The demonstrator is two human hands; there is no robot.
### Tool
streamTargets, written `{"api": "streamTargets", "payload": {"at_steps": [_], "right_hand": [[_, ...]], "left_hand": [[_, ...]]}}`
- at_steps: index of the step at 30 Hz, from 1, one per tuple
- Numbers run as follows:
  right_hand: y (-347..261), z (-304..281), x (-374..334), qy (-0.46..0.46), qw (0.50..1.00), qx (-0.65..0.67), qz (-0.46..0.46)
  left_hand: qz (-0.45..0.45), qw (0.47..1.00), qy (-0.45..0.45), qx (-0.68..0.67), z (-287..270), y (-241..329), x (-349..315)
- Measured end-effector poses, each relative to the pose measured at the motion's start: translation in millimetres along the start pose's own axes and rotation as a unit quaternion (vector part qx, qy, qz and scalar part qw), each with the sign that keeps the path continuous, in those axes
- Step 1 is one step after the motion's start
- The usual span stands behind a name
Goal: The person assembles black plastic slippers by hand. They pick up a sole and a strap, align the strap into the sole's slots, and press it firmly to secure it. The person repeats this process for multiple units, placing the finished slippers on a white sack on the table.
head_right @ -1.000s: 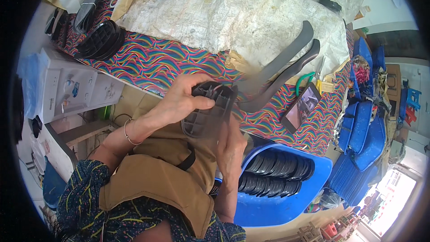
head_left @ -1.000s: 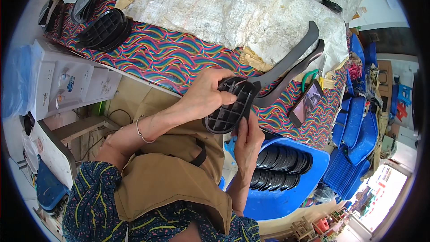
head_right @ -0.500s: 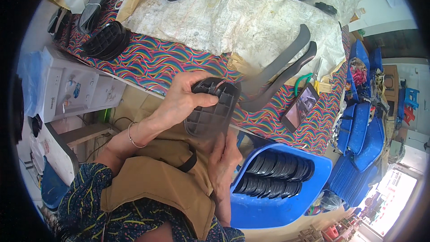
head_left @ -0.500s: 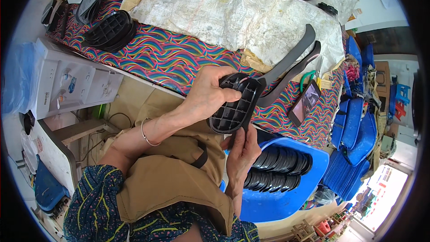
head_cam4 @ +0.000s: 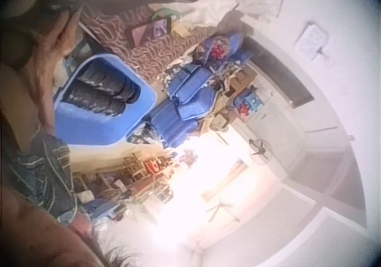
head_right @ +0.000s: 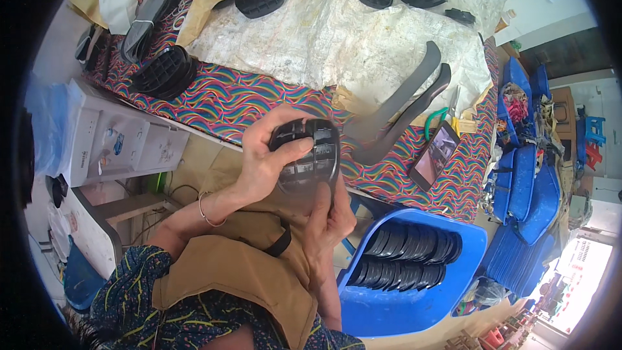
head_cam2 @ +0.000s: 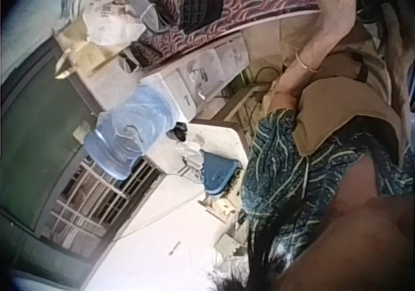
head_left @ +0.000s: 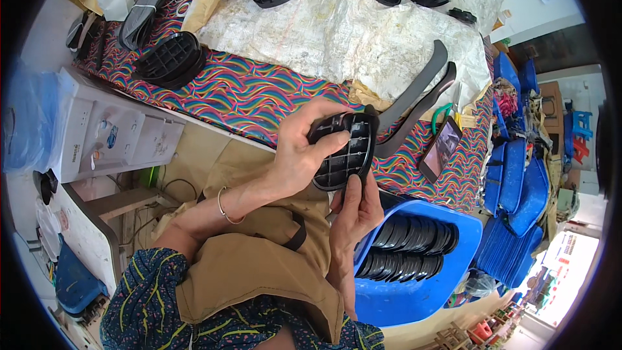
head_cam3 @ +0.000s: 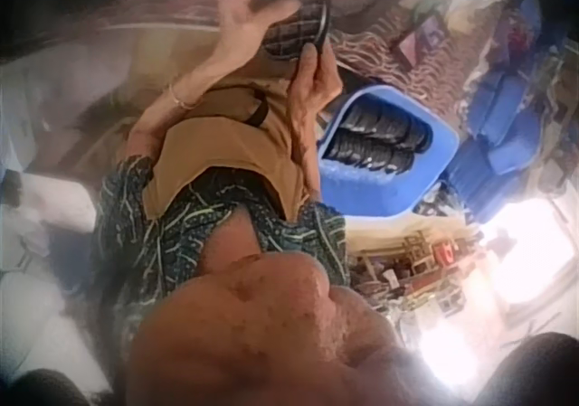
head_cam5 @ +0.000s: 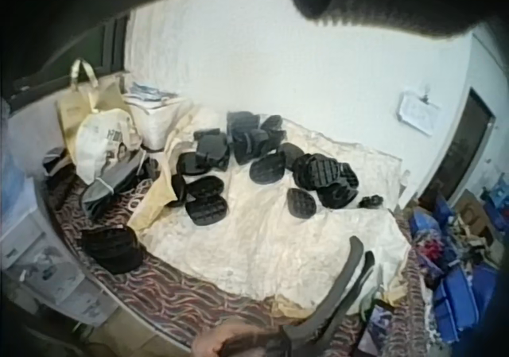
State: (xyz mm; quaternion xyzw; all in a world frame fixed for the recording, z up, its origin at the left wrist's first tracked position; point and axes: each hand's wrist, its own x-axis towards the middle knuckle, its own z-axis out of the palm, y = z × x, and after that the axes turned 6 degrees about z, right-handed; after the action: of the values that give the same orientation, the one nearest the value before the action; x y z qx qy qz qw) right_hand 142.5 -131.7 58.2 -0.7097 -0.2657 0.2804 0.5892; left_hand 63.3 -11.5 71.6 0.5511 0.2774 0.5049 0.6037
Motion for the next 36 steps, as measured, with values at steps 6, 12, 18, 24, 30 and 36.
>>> {"api": "streamTargets", "payload": {"at_steps": [6,12,18,24,30,36], "right_hand": [[-11.0,-3.9,25.0,0.002,0.977,-0.106,-0.185],[1.7,-5.8,51.3,-0.042,0.877,-0.283,-0.386],[28.3,12.2,49.8,-0.043,0.823,-0.345,-0.449],[33.6,2.1,43.6,-0.078,0.818,-0.363,-0.439],[32.8,-2.3,47.2,-0.070,0.836,-0.338,-0.425],[39.5,-1.1,51.6,-0.072,0.808,-0.349,-0.469]], "left_hand": [[0.069,0.982,-0.166,-0.059,-40.1,4.5,12.3],[-0.083,0.966,-0.245,-0.005,-98.3,19.7,37.5],[-0.048,0.940,-0.214,0.262,-62.1,3.5,35.1],[-0.176,0.946,-0.255,0.093,-76.0,-16.6,37.2],[-0.285,0.943,-0.156,0.074,-133.2,-13.3,41.2],[-0.009,0.932,-0.234,0.277,-82.7,21.2,38.6]]}}
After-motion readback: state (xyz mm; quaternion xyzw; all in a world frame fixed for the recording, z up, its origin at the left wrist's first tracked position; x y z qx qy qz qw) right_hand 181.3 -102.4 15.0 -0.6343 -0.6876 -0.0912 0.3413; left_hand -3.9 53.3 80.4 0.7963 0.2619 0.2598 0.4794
